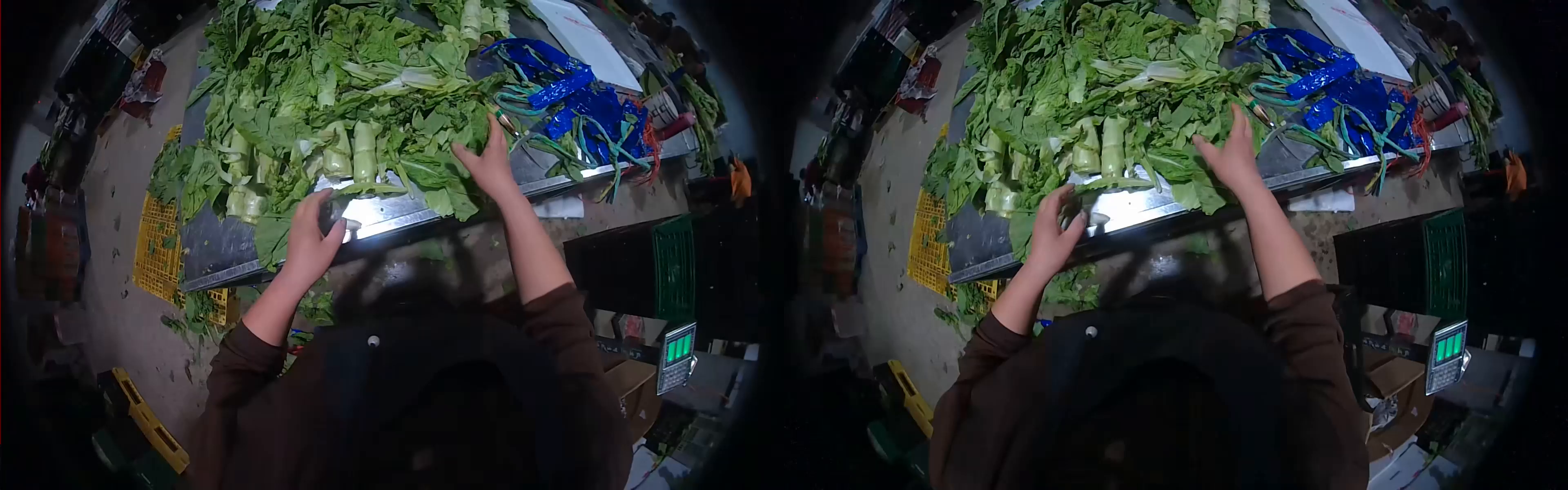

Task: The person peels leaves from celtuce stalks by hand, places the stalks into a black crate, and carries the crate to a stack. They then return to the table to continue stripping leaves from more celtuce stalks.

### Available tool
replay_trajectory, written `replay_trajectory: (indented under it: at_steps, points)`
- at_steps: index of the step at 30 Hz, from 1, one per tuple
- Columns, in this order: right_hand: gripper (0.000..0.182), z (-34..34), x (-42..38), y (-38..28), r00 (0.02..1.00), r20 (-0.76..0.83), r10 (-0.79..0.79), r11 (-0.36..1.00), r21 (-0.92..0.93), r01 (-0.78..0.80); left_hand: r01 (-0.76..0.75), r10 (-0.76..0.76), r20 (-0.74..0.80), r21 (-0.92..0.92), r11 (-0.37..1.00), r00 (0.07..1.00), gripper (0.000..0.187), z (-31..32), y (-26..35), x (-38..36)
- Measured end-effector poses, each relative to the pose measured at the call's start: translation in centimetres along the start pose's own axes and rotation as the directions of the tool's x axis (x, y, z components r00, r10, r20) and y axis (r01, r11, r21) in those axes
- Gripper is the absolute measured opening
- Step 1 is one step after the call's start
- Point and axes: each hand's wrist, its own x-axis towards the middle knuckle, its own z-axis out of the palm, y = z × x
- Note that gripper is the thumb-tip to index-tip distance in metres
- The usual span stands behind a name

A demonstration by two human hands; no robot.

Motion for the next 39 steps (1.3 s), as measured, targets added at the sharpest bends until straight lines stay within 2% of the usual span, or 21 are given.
replay_trajectory:
  at_steps: [2,3,5,6,8,12,14,16,20,21,22,24,26,27,29,30,31,33,36,38,39]
  points:
    - [0.104,2.5,3.5,2.8,0.964,-0.014,0.267,0.946,0.196,-0.259,0.012,-0.012,-0.007,0.032,0.999,1.000,0.058,0.1,0.2,1.6]
    - [0.104,3.7,4.8,3.8,0.966,-0.010,0.259,0.948,0.197,-0.252,-0.020,0.024,-0.042,0.093,0.995,0.999,0.062,0.5,0.4,2.7]
    - [0.119,6.2,7.3,5.2,0.882,0.042,0.470,0.830,0.317,-0.458,-0.021,0.030,-0.047,0.172,0.985,0.998,0.074,1.3,1.2,5.1]
    - [0.128,7.1,8.5,5.1,0.886,0.113,0.449,0.803,0.383,-0.456,-0.014,0.025,-0.059,0.179,0.984,0.998,0.074,2.0,1.4,6.8]
    - [0.129,7.8,10.8,3.3,0.886,0.225,0.406,0.849,0.266,-0.457,-0.062,0.085,-0.092,0.225,0.972,0.992,0.083,3.8,1.6,10.5]
    - [0.131,7.2,12.7,-2.6,0.907,0.353,0.230,0.950,0.122,-0.289,-0.002,0.045,-0.105,0.378,0.926,0.993,0.099,7.9,1.6,18.5]
    - [0.132,8.0,13.6,-1.8,0.906,0.330,0.266,0.936,0.135,-0.324,0.119,-0.140,0.007,0.481,0.869,0.990,0.101,9.6,1.9,21.1]
    - [0.135,8.4,14.3,-0.8,0.885,0.323,0.335,0.867,0.262,-0.423,0.092,-0.135,0.073,0.419,0.904,0.988,0.098,11.8,2.1,21.4]
    - [0.134,9.4,16.6,-0.7,0.823,0.416,0.386,0.821,0.252,-0.513,0.000,-0.069,0.183,0.352,0.936,0.981,0.091,15.3,3.2,19.7]
    - [0.131,8.7,17.0,-1.5,0.789,0.442,0.426,0.861,0.070,-0.504,-0.069,0.041,0.087,0.350,0.934,0.995,0.083,15.5,3.3,19.9]
    - [0.128,8.3,17.2,-2.2,0.758,0.456,0.466,0.875,-0.114,-0.470,-0.059,0.033,0.080,0.355,0.933,0.996,0.083,15.2,3.0,20.2]
    - [0.118,9.0,16.9,-1.9,0.799,0.401,0.449,0.892,-0.140,-0.431,0.137,-0.136,0.180,0.004,0.991,0.974,0.066,13.6,3.6,20.7]
    - [0.110,9.4,16.7,-1.5,0.863,0.334,0.378,0.925,-0.100,-0.367,0.187,-0.232,-0.094,-0.344,0.920,0.968,0.052,13.7,2.4,20.8]
    - [0.103,9.7,16.4,-1.3,0.893,0.309,0.328,0.940,-0.008,-0.342,0.194,-0.295,-0.192,-0.418,0.887,0.936,0.044,13.5,1.7,21.2]
    - [0.100,10.6,16.3,-1.8,0.923,0.324,0.209,0.943,0.183,-0.277,0.298,-0.368,-0.380,-0.231,0.926,0.849,0.051,12.7,2.1,21.9]
    - [0.096,10.8,16.3,-2.1,0.941,0.312,0.128,0.973,0.145,-0.181,0.316,-0.355,-0.408,-0.162,0.935,0.841,0.071,12.5,1.5,22.4]
    - [0.096,10.5,16.5,-2.0,0.941,0.317,0.120,0.973,0.148,-0.175,0.319,-0.357,-0.415,-0.161,0.934,0.837,0.071,12.2,1.5,23.0]
    - [0.094,8.6,16.6,-2.0,0.950,0.296,0.099,0.984,0.114,-0.138,0.408,-0.324,-0.479,0.080,0.909,0.815,0.087,11.1,1.5,24.1]
    - [0.096,9.1,15.5,1.2,0.959,0.210,0.188,0.978,0.045,-0.202,0.468,-0.365,-0.396,0.204,0.860,0.843,0.088,11.1,0.2,25.6]
    - [0.102,10.1,15.8,2.5,0.920,0.295,0.257,0.954,0.075,-0.291,0.425,-0.342,-0.263,0.402,0.811,0.902,0.080,12.3,0.3,25.7]
    - [0.105,11.0,16.4,2.9,0.914,0.304,0.269,0.898,0.264,-0.353,0.358,-0.308,-0.183,0.436,0.826,0.934,0.077,13.3,0.2,25.6]
